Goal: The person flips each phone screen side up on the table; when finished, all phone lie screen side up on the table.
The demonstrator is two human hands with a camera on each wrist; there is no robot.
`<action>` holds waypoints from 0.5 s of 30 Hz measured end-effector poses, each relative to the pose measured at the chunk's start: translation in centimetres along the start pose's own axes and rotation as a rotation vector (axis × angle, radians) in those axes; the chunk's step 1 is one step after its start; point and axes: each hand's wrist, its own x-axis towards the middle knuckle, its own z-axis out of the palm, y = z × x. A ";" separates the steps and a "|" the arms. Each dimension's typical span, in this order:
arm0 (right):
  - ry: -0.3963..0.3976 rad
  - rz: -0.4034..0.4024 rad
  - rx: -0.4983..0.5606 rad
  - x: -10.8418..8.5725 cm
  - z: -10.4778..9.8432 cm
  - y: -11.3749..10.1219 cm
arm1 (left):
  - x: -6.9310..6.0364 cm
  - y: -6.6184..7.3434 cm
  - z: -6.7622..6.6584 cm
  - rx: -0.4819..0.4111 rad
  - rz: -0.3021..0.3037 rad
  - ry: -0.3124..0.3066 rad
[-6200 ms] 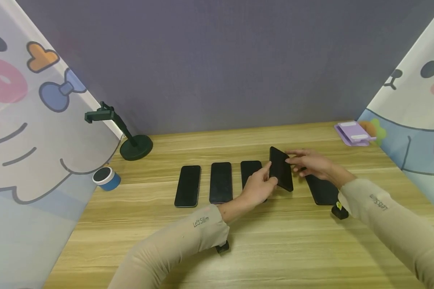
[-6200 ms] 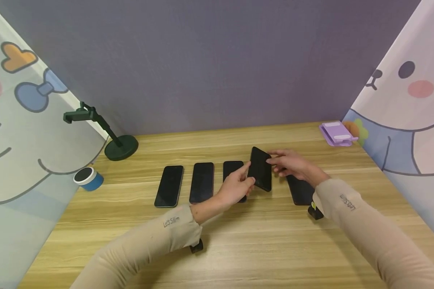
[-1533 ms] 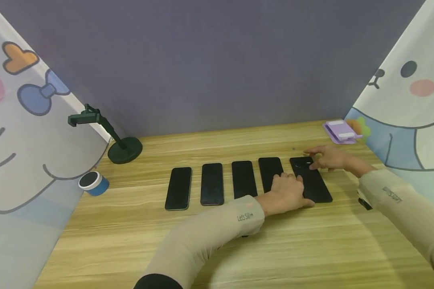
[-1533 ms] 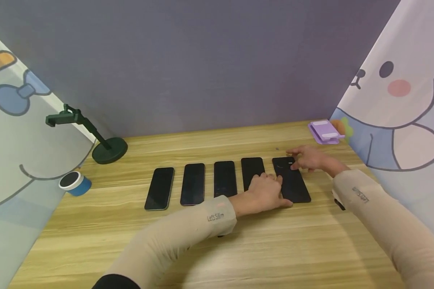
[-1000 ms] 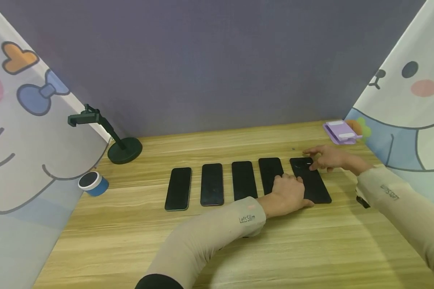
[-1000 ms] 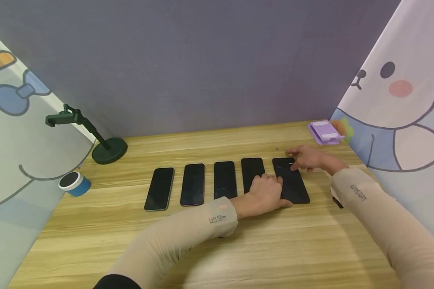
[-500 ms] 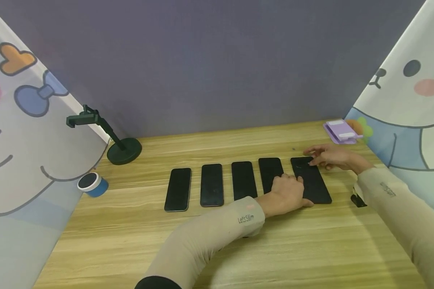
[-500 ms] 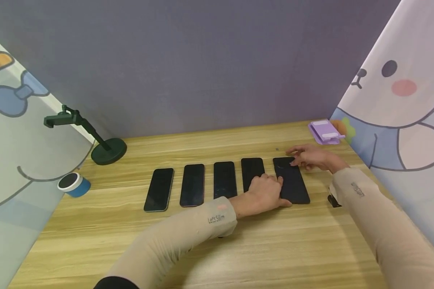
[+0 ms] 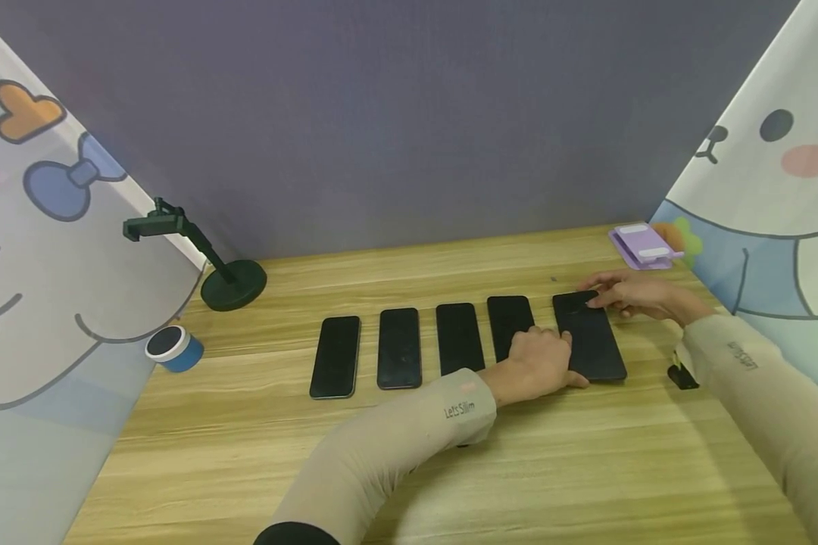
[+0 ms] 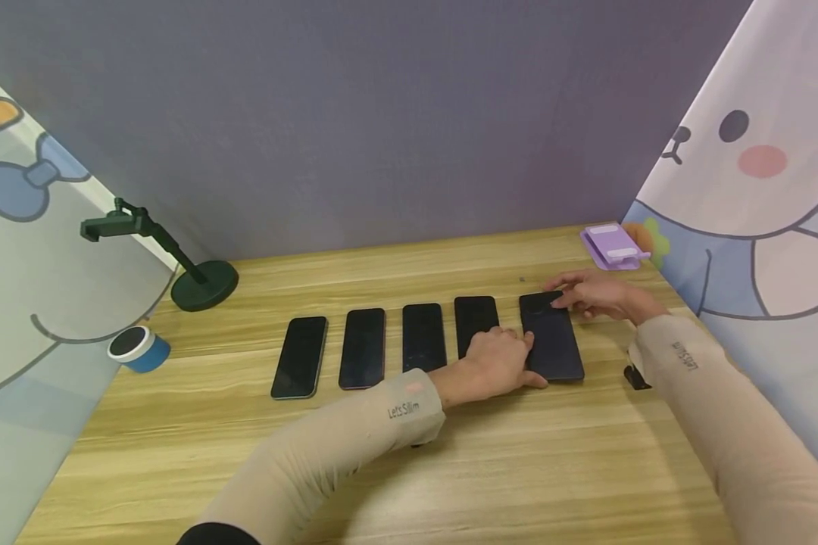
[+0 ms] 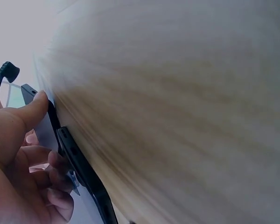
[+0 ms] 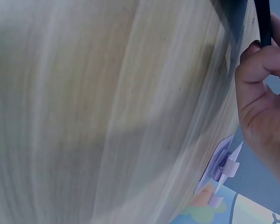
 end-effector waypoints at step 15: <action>0.037 0.043 -0.116 -1.0 -0.9 -1.1 | 0.0 -0.3 -0.2 -0.011 0.034 -0.011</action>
